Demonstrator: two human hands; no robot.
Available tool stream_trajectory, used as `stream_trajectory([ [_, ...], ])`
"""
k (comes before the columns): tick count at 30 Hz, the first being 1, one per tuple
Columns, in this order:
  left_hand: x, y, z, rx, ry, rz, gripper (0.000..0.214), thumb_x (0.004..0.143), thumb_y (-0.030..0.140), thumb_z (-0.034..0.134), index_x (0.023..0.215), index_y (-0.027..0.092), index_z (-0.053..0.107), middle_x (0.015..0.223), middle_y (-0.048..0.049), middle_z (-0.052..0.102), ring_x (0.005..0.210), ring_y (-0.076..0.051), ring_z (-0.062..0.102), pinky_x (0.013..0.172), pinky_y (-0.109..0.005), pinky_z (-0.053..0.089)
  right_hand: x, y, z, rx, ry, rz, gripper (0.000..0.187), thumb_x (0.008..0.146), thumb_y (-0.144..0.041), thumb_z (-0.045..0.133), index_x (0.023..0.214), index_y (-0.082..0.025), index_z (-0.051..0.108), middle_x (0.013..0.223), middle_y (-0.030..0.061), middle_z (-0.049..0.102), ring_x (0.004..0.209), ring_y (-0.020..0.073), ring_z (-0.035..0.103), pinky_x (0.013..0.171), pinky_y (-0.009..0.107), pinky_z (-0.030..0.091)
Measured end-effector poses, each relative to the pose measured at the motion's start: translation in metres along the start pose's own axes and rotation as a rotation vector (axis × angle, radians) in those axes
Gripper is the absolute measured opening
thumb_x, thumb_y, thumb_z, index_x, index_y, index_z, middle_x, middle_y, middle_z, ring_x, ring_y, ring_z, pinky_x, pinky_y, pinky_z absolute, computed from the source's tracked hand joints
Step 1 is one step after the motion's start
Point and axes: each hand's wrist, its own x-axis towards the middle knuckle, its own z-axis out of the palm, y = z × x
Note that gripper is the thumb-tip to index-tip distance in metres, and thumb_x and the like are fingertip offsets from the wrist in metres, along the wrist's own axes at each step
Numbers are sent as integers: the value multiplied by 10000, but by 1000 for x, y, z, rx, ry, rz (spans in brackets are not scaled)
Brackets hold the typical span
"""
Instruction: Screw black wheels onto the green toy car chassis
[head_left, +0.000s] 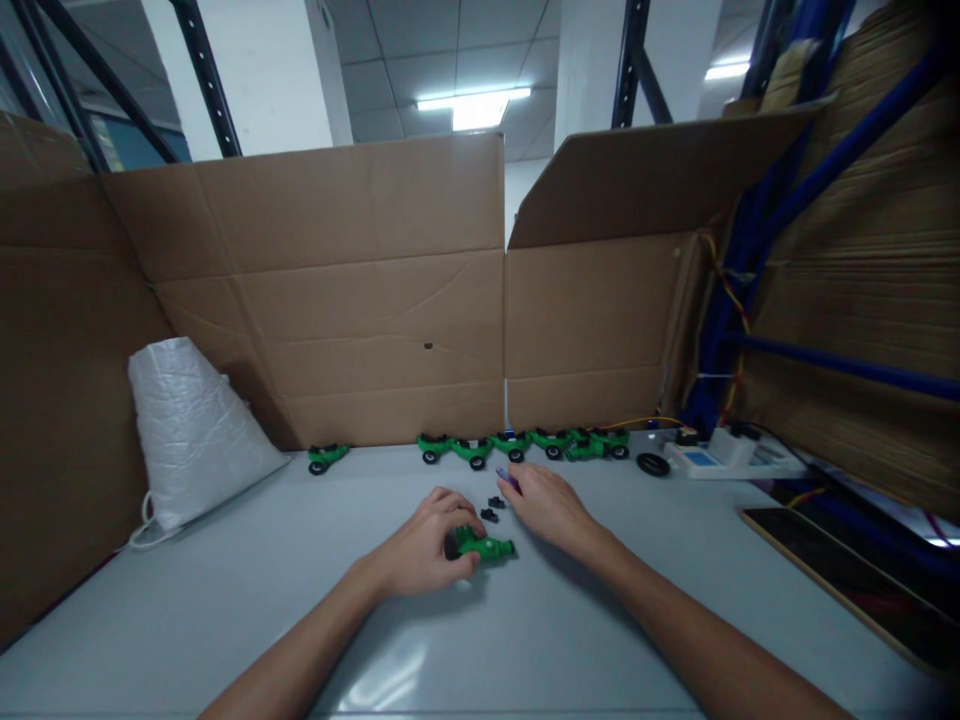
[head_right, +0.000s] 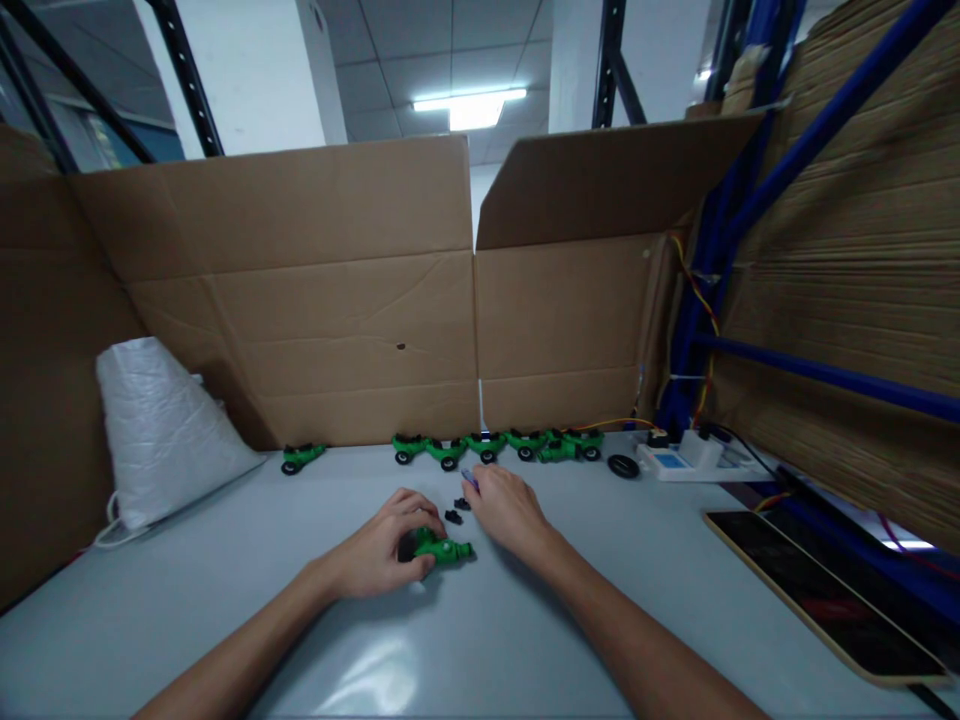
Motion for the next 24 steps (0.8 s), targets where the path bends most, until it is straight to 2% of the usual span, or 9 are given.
stream_trajectory([
  [5,-1,0,-1,5,1,11,405,794,72,592,1117,254,757,1189,-76,673,1203,-293,542,1113,-471,435,3,7,-10,-89,9,110,370,1076,-400,452,1026,-177,743,1087,188,775,979,306,741,781,345,455],
  [7,-1,0,-1,3,5,14,327,825,120,639,1099,252,760,1184,-81,670,1200,-297,541,1110,-475,433,7,15,-17,-131,29,179,395,1082,-392,421,1051,-168,746,1082,202,779,966,312,751,785,352,467],
  [9,0,-1,0,9,5,17,219,849,237,737,1066,244,764,1176,-88,666,1200,-301,535,1106,-470,432,11,24,-22,-169,43,213,425,1089,-400,388,1103,-165,742,1120,204,777,996,315,754,801,351,481],
  [11,0,-3,1,27,5,17,211,863,355,788,1034,233,762,1169,-91,664,1196,-296,532,1100,-458,432,14,34,-24,-207,-19,220,450,1088,-403,373,1135,-157,747,1159,212,770,1045,323,750,822,352,497],
  [16,1,-8,2,42,22,8,275,980,470,674,1049,208,718,1128,-94,676,1158,-269,562,1050,-428,459,15,48,-16,-226,-169,207,396,1017,-358,484,1081,-124,797,1146,233,775,1067,346,752,830,361,531],
  [20,1,-10,1,21,73,-51,312,1045,482,562,1103,197,674,1088,-96,678,1079,-252,602,980,-399,486,13,50,-12,-217,-193,195,383,1002,-354,504,1094,-130,801,1155,227,777,1075,332,752,847,359,533],
  [24,1,-10,-2,32,164,-63,287,1048,464,565,1092,197,658,1049,-88,676,1058,-248,601,972,-379,472,12,49,-16,-210,-168,192,352,995,-368,544,1041,-126,795,1134,233,775,1052,344,750,829,365,525],
])
